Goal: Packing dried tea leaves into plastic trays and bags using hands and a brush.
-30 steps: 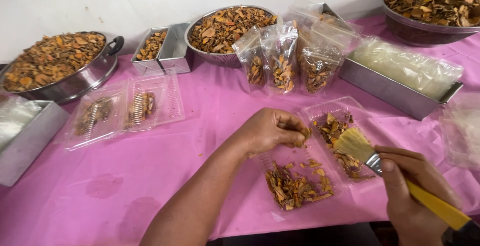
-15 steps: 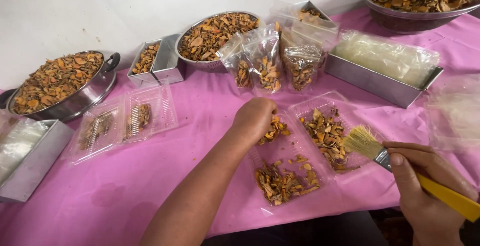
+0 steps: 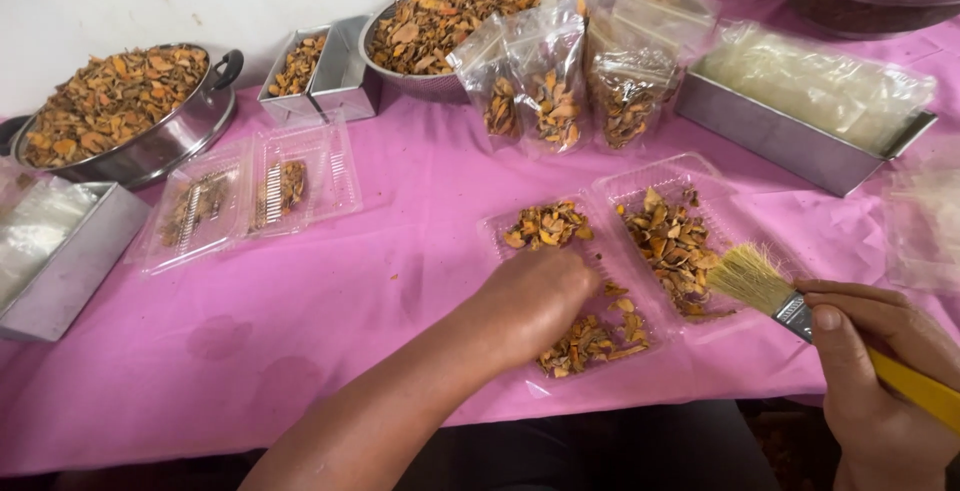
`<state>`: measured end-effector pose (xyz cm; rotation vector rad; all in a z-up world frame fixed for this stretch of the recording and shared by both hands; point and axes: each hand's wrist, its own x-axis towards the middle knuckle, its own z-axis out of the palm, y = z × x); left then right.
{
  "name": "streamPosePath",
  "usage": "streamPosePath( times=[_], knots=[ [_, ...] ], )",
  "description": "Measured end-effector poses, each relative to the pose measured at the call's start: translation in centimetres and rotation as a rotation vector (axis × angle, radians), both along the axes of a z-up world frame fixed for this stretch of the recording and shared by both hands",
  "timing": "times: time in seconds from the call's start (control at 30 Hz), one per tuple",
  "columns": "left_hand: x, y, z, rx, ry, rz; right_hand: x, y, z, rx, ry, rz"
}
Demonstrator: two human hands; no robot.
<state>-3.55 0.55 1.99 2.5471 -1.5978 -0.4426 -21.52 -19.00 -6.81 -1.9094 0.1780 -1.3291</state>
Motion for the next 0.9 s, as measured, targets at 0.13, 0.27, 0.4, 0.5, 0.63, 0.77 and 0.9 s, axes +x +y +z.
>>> streamPosePath(
  times=[0.13,0.27,0.4,0.5,0.63,0.77,0.9],
  knots=[
    [-1.0,1.9,-1.3,0.143,-0.043,-0.057,0.0,1.7,1.3,0.021,0.042,-0.008],
    [-1.3,2.6,-1.5,0.175,0.030,-0.029,0.1,2.1,0.9,0.015,0.034,-0.006],
    [0.4,1.7,-5.4,0.162,0.025,0.006,0.1,2.8,1.2,0.018,0.047,-0.009],
    [0.0,1.6,-4.5,0.136,0.150,0.069,-0.1,3.4,1.7,0.027,0.081,-0.009],
    [0.9,1.4,-5.6,0.084,-0.003,-0.033,-0.2,2.9,1.0,0.009,0.090,-0.023],
    [0.7,1.5,-4.9,0.007,-0.035,-0.063,0.1,2.7,0.7,-0.019,0.076,-0.004],
    [-0.4,2.3,-0.9,-0.215,0.158,-0.043,-0.1,3.1,0.9,0.016,0.099,-0.025]
  ],
)
